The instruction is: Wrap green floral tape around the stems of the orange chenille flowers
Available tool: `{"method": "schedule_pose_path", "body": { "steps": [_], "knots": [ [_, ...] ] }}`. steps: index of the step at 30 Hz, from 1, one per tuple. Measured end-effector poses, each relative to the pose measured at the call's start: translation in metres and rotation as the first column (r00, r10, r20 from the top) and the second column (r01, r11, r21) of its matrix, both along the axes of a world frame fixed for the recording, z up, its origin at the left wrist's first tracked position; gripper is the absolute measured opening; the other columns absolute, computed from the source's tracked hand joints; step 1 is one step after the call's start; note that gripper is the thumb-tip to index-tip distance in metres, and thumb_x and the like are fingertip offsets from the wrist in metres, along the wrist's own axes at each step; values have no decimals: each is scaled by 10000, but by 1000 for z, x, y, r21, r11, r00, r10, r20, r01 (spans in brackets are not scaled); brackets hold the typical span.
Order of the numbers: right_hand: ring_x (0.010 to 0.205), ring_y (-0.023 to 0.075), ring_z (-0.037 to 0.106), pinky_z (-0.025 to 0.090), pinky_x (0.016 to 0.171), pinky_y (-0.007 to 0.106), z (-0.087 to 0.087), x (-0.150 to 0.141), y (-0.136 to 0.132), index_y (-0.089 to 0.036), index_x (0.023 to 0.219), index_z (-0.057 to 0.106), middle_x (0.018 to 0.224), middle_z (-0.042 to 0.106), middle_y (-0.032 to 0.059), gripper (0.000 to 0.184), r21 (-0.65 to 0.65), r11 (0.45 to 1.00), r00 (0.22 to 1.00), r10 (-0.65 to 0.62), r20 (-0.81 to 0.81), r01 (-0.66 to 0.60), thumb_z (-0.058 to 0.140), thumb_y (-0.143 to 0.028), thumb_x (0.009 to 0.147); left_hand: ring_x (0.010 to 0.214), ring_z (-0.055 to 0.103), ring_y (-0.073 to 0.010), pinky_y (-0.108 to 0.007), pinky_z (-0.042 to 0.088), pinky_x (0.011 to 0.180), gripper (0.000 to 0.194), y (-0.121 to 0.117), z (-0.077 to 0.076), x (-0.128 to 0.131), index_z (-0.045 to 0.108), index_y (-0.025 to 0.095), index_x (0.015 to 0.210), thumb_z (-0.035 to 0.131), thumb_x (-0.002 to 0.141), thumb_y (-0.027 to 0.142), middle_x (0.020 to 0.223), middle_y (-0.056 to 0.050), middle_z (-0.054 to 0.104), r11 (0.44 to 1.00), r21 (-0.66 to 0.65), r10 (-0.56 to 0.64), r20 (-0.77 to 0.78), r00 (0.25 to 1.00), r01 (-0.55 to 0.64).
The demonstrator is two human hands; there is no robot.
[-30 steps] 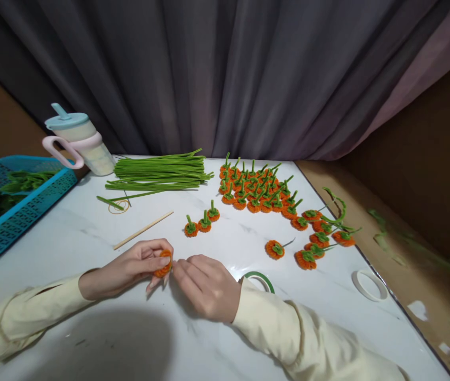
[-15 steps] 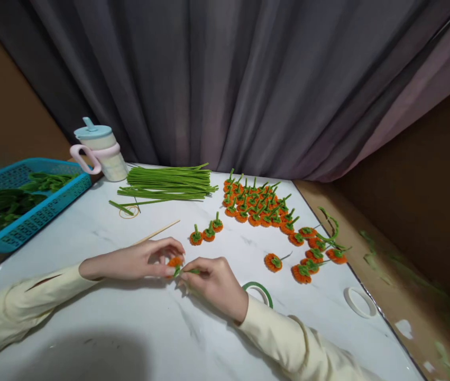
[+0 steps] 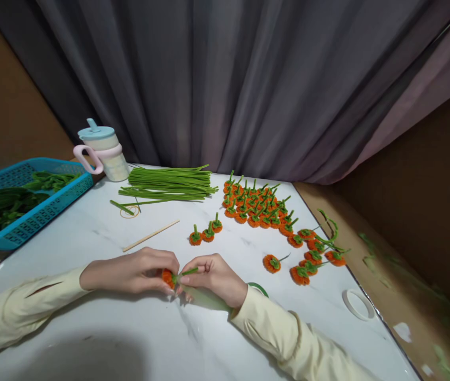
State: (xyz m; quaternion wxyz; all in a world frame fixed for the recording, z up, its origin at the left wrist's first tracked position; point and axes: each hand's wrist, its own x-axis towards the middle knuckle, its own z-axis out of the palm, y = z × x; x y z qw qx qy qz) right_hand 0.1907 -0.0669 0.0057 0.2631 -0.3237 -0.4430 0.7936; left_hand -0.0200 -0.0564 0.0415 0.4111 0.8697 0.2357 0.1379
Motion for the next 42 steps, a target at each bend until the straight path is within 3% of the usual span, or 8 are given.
{"method": "schedule_pose_path", "body": {
  "steps": [4, 8, 18, 23, 26, 30, 35, 42],
  "knots": [
    [497, 98, 586, 492, 533, 227, -1, 0, -2, -97, 760, 655, 633, 671, 38, 304, 101, 995, 1000, -12, 13, 11, 786, -348, 650, 668, 556, -107, -189, 426, 602, 208, 1, -6, 2, 624, 143, 865, 622, 829, 348, 784, -29, 625, 964, -254, 91, 25, 996, -81],
    [519, 103, 590, 494, 531, 219, -4, 0, -7, -114, 787, 646, 644, 672, 40, 247, 386, 921, 994, -88, 58, 59, 701, -353, 755, 505, 516, -78, -173, 434, 456, 284, 1, -15, 3, 578, 141, 859, 636, 797, 412, 654, 9, 597, 762, -630, 199, 8, 980, -149],
    [616, 137, 546, 456, 561, 234, -11, 2, -14, -100, 1013, 582, 687, 615, 72, 188, 998, 50, 956, -290, 39, -26, 415, -113, 926, 430, 521, -68, -158, 388, 369, 288, 4, -23, 4, 553, 130, 796, 659, 785, 398, 651, -14, 639, 521, -852, 259, 103, 960, -50],
    [668, 163, 550, 451, 584, 265, -14, 3, -14, -72, 1090, 523, 758, 622, 112, 230, 986, -135, 960, -274, 59, -100, 370, -60, 919, 439, 522, -85, -178, 384, 388, 303, 6, -24, 4, 545, 134, 777, 611, 816, 428, 617, -18, 626, 517, -856, 213, 93, 973, -31],
    [623, 145, 537, 451, 568, 248, -11, 3, -15, -93, 1020, 563, 697, 608, 82, 215, 994, 5, 955, -279, 103, -106, 365, -115, 941, 559, 579, -119, -222, 451, 499, 317, 7, -10, 1, 550, 141, 814, 498, 880, 447, 721, -45, 645, 669, -739, 137, 15, 990, -81],
    [577, 112, 552, 463, 570, 215, -5, 0, -16, -134, 865, 632, 651, 619, 42, 229, 904, 423, 935, -295, 196, -56, 453, -260, 935, 963, 561, -209, -328, 442, 841, 325, 0, 16, -2, 546, 180, 1048, 601, 819, 404, 1022, -75, 620, 989, -96, 99, -133, 986, -112],
    [526, 101, 545, 481, 560, 233, -2, -4, -12, -126, 753, 619, 616, 629, 28, 282, 485, 873, 983, -133, 127, 55, 620, -400, 819, 1119, 469, -298, -444, 349, 916, 144, -20, 14, 6, 572, 162, 941, 444, 883, 194, 971, -111, 622, 790, 610, 125, -265, 956, 66],
    [514, 90, 549, 467, 557, 240, 0, -5, -6, -118, 733, 617, 626, 632, 16, 335, 232, 969, 993, -104, 47, 91, 746, -423, 684, 895, 541, -257, -411, 382, 804, 219, -29, 1, 20, 560, 156, 788, 366, 883, 121, 805, -104, 619, 686, 727, 243, -200, 949, -23]
  ]
}}
